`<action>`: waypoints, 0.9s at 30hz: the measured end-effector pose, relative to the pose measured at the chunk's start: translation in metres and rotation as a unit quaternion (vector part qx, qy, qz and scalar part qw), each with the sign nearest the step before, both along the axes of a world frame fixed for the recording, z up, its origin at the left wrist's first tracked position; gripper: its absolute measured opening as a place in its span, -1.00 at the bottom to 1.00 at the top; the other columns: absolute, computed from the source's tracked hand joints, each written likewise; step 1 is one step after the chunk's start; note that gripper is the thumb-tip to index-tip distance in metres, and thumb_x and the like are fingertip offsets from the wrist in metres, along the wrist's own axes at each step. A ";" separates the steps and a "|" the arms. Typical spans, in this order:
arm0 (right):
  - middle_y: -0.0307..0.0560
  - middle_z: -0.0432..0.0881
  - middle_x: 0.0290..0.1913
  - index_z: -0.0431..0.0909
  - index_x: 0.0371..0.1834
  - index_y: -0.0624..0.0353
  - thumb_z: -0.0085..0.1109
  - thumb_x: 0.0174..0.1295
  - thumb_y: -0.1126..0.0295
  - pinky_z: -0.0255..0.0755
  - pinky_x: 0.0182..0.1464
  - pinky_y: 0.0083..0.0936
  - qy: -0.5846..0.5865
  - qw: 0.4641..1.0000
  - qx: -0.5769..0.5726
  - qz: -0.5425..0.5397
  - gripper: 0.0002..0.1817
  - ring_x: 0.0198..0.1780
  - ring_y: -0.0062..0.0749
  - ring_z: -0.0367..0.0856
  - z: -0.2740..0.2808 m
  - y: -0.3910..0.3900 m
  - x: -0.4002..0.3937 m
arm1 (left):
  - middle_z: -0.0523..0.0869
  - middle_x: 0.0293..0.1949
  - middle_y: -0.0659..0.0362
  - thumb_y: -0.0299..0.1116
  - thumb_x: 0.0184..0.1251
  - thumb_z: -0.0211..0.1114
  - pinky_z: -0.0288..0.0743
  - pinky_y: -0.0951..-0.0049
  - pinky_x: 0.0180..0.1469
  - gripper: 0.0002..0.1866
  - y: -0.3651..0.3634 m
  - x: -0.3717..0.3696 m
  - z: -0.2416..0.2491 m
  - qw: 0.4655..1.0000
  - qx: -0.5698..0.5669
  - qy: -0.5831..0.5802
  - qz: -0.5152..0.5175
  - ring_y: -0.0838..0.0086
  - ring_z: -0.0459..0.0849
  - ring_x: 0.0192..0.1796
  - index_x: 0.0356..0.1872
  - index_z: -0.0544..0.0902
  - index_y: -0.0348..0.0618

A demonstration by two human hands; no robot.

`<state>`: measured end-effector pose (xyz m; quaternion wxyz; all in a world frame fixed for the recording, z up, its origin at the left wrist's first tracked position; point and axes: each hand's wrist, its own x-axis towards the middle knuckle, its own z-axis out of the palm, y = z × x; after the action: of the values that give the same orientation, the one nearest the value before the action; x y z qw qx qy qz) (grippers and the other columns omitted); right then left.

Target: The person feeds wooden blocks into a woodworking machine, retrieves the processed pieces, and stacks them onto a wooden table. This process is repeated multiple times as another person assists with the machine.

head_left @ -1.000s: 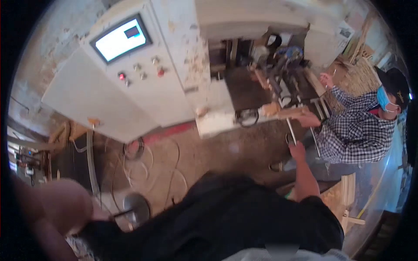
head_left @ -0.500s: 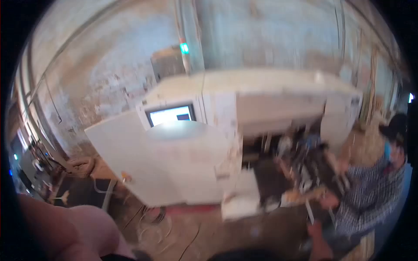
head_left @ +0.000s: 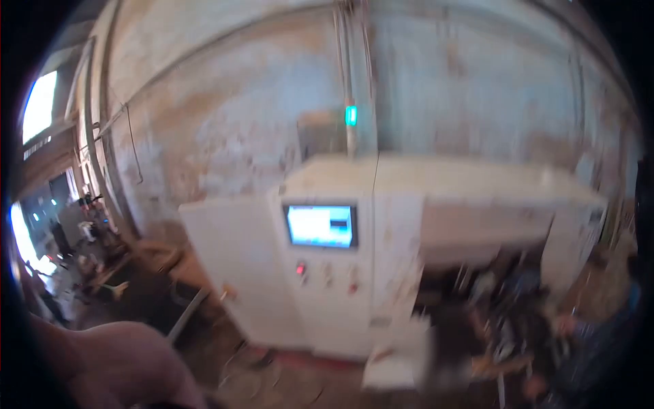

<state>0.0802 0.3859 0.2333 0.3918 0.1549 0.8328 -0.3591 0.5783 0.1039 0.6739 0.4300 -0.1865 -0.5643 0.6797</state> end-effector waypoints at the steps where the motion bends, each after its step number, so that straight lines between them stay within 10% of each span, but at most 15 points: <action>1: 0.12 0.32 0.47 0.21 0.52 0.10 0.03 0.41 -0.14 0.23 0.42 0.01 -0.037 0.998 0.044 0.003 -0.24 0.47 -0.01 0.31 -0.084 0.020 0.014 | 0.52 -0.51 0.17 0.04 0.53 -0.04 0.35 0.61 -0.62 -0.44 -0.004 -0.004 0.002 0.998 0.040 -0.042 0.005 0.58 0.39 -0.65 -0.18 0.48 -0.43; 9: 0.32 0.64 -0.05 0.58 0.02 0.28 0.30 -0.05 0.22 0.42 0.21 -0.03 0.381 0.907 0.040 0.176 -0.46 0.06 0.26 0.61 -0.233 0.048 -0.101 | 0.50 -0.60 0.24 0.08 0.52 -0.05 0.30 0.72 -0.74 -0.42 -0.008 -0.020 -0.053 0.997 0.069 -0.007 -0.029 0.66 0.35 -0.73 -0.19 0.46 -0.43; 14: 0.37 0.62 0.01 0.56 0.10 0.32 0.28 -0.01 0.21 0.47 0.17 -0.05 0.351 0.900 0.151 0.212 -0.41 0.08 0.25 0.60 -0.209 0.052 -0.096 | 0.48 -0.64 0.27 0.10 0.52 -0.06 0.28 0.77 -0.81 -0.40 0.009 -0.030 -0.054 0.997 0.042 -0.029 -0.051 0.71 0.32 -0.77 -0.19 0.45 -0.42; 16: 0.35 0.61 0.03 0.56 0.09 0.32 0.28 0.01 0.20 0.48 0.17 -0.04 0.377 0.887 0.147 0.223 -0.43 0.10 0.24 0.60 -0.238 0.056 -0.113 | 0.65 -0.26 -0.11 -0.11 0.53 0.10 0.62 0.15 -0.16 -0.57 -0.020 -0.030 -0.131 0.873 0.400 0.114 -0.254 0.19 0.61 -0.31 -0.19 0.58 -0.41; 20: 0.32 0.58 0.13 0.53 0.10 0.30 0.23 0.08 0.19 0.49 0.17 -0.02 0.332 0.899 0.178 0.222 -0.45 0.15 0.22 0.56 -0.219 0.054 -0.104 | 0.67 -0.47 0.10 -0.54 0.12 0.26 0.53 0.32 -0.37 -0.89 -0.068 -0.100 -0.219 0.833 0.512 0.160 -0.137 0.32 0.61 -0.47 -0.30 0.64 -0.28; 26: 0.35 0.63 0.04 0.57 0.06 0.31 0.19 0.09 0.16 0.47 0.18 0.00 0.349 0.896 0.180 0.206 -0.47 0.11 0.25 0.60 -0.212 0.050 -0.097 | 0.78 -0.26 0.13 -0.33 0.31 0.38 0.58 0.43 -0.15 -0.76 -0.073 -0.193 -0.508 0.181 0.980 0.051 -0.065 0.55 0.69 -0.24 -0.12 0.72 -0.30; 27: 0.36 0.63 0.02 0.57 0.03 0.32 0.19 0.09 0.16 0.47 0.18 0.00 0.365 0.896 0.148 0.207 -0.48 0.10 0.26 0.60 -0.217 0.052 -0.099 | 0.75 -0.24 0.18 -0.36 0.37 0.31 0.58 0.46 -0.14 -0.72 -0.052 -0.204 -0.563 -0.051 0.989 0.030 -0.136 0.52 0.68 -0.25 0.02 0.66 -0.27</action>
<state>-0.0187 0.4379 0.0163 0.0980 -0.1063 0.9741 -0.1737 0.3746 0.0515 0.1113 -0.2717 -0.3782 0.6051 0.6458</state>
